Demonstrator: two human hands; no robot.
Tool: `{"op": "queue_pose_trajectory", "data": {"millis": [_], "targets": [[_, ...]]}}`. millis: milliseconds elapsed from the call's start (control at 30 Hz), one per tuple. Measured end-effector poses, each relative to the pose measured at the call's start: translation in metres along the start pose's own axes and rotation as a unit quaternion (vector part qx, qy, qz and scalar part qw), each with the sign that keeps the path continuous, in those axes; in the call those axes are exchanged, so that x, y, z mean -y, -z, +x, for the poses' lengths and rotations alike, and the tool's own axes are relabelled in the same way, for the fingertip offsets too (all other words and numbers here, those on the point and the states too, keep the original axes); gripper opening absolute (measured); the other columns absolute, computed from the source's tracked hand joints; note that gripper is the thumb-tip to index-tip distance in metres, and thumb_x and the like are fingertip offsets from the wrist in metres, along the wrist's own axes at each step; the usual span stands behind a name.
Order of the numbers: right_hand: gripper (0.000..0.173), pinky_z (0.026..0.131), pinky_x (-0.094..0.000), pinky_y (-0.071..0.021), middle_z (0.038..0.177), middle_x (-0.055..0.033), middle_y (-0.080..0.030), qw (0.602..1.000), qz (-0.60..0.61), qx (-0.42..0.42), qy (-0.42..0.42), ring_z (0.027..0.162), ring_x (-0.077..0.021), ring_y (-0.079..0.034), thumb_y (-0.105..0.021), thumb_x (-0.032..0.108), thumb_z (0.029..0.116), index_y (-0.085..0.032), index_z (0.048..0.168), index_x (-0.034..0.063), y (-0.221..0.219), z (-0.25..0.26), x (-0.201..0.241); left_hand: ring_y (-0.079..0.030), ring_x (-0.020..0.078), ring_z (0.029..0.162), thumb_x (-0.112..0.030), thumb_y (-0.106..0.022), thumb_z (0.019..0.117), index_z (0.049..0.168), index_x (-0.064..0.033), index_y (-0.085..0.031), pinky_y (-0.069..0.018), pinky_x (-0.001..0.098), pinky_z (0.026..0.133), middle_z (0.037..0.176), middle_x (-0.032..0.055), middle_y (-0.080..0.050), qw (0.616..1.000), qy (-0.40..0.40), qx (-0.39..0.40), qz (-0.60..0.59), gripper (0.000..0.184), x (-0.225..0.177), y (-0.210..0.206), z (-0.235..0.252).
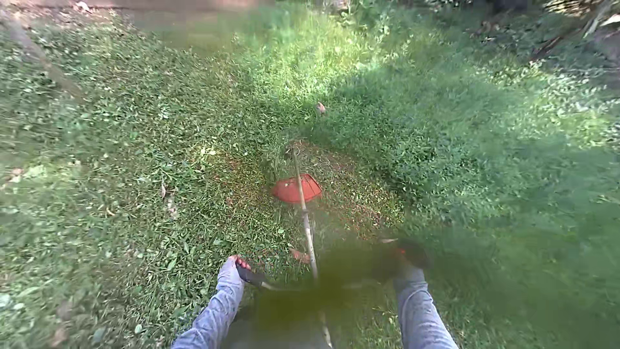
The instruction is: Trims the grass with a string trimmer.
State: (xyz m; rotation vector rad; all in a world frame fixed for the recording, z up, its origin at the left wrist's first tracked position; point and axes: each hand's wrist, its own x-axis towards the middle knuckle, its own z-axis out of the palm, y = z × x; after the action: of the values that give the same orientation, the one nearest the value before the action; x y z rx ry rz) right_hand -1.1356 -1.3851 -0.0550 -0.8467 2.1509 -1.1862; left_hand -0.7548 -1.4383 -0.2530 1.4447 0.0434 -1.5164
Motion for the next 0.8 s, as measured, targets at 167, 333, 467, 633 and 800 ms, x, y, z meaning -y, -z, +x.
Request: {"op": "queue_pose_trajectory", "data": {"millis": [167,333,467,633,800], "targets": [[0.028,0.072,-0.0222,-0.0495,0.096,-0.0125,-0.055,0.985,0.002,0.004,-0.17,0.073,-0.0092,-0.055,-0.042,-0.002,0.1045,-0.046,0.132,-0.009,-0.066,0.017,0.054,-0.057,0.017,0.051,-0.031,-0.026,0.1144,0.084,-0.01,-0.048,-0.056,0.036,0.056,0.058,0.0013,-0.051,0.998,-0.025,-0.041,-0.048,0.043,-0.039,0.037,-0.002],[0.034,0.072,-0.0272,-0.0498,0.097,-0.0115,-0.057,0.989,0.002,0.067,-0.134,0.074,-0.0112,-0.053,-0.047,0.001,0.1029,-0.047,0.136,-0.0053,-0.119,0.032,0.061,-0.055,0.0165,0.049,-0.036,-0.025,0.1138,0.082,-0.0125,-0.046,-0.0551,0.0365,0.054,0.057,-0.0001,-0.049,0.991,-0.046,-0.086,-0.091,0.045,-0.059,0.073,0.001],[0.029,0.067,-0.0286,-0.052,0.089,-0.0107,-0.058,0.991,0.01,0.074,-0.11,0.067,-0.0118,-0.054,-0.053,-0.001,0.0999,-0.052,0.129,-0.0056,-0.131,0.08,0.041,-0.055,0.0165,0.051,-0.039,-0.027,0.1128,0.084,-0.0146,-0.045,-0.055,0.0379,0.054,0.058,-0.0003,-0.048,0.992,-0.043,-0.091,-0.081,0.042,-0.062,0.058,0.012],[0.029,0.062,-0.0297,-0.052,0.087,-0.01,-0.056,0.988,0.082,0.02,-0.131,0.064,-0.0121,-0.053,-0.051,-0.004,0.0988,-0.049,0.128,-0.0056,-0.095,0.132,0.007,-0.055,0.0172,0.052,-0.036,-0.029,0.1126,0.087,-0.013,-0.046,-0.0545,0.0385,0.056,0.06,0.0004,-0.049,0.997,-0.038,-0.048,-0.037,0.039,-0.068,-0.016,0.031],[0.03,0.074,-0.0273,-0.0486,0.095,-0.0096,-0.055,0.979,0.067,-0.034,-0.192,0.073,-0.0113,-0.051,-0.043,0.004,0.106,-0.048,0.134,-0.0056,-0.024,0.16,-0.006,-0.056,0.0162,0.05,-0.032,-0.03,0.1136,0.085,-0.0116,-0.048,-0.0556,0.0358,0.054,0.058,0.0001,-0.05,0.999,-0.02,0.023,0.024,0.039,-0.056,-0.131,0.056]]}}
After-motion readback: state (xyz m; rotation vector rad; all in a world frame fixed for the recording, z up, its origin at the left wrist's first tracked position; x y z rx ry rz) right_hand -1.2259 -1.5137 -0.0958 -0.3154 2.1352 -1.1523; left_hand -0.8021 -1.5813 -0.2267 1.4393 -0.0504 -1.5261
